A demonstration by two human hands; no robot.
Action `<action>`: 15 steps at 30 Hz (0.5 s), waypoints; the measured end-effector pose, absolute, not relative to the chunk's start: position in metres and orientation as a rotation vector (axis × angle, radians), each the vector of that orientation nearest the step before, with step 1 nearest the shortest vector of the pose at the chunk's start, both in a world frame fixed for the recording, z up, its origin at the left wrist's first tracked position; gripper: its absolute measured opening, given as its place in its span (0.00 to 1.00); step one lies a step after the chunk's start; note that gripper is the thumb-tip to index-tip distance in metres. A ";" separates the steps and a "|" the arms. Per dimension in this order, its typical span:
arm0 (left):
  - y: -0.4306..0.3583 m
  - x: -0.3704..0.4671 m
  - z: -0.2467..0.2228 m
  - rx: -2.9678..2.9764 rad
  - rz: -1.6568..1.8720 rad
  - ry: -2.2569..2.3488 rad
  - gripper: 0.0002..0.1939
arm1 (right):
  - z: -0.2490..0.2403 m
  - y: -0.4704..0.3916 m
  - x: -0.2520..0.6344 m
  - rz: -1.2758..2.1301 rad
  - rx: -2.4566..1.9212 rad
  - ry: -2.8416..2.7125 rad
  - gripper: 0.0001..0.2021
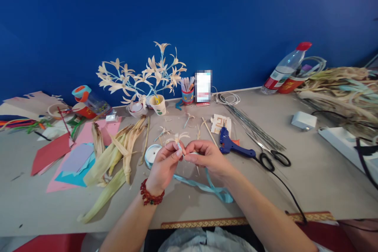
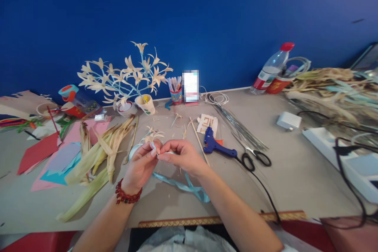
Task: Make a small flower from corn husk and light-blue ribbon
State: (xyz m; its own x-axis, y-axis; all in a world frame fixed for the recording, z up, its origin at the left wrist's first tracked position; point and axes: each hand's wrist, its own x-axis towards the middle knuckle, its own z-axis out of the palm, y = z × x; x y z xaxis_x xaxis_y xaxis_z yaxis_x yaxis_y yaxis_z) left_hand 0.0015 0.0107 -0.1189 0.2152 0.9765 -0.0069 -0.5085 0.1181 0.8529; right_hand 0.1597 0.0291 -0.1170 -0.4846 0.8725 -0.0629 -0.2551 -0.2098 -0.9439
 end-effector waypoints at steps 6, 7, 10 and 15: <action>0.010 0.003 -0.123 0.917 1.299 0.804 0.04 | -0.117 0.029 0.160 1.458 -0.850 -1.426 0.08; 0.010 0.002 -0.124 0.940 1.316 0.845 0.05 | -0.117 0.029 0.160 1.377 -0.872 -1.474 0.07; 0.009 0.002 -0.127 1.006 1.361 0.948 0.06 | -0.115 0.028 0.161 1.189 -0.923 -1.593 0.05; 0.010 0.003 -0.123 0.939 1.352 0.873 0.05 | -0.113 0.030 0.161 1.259 -0.913 -1.592 0.05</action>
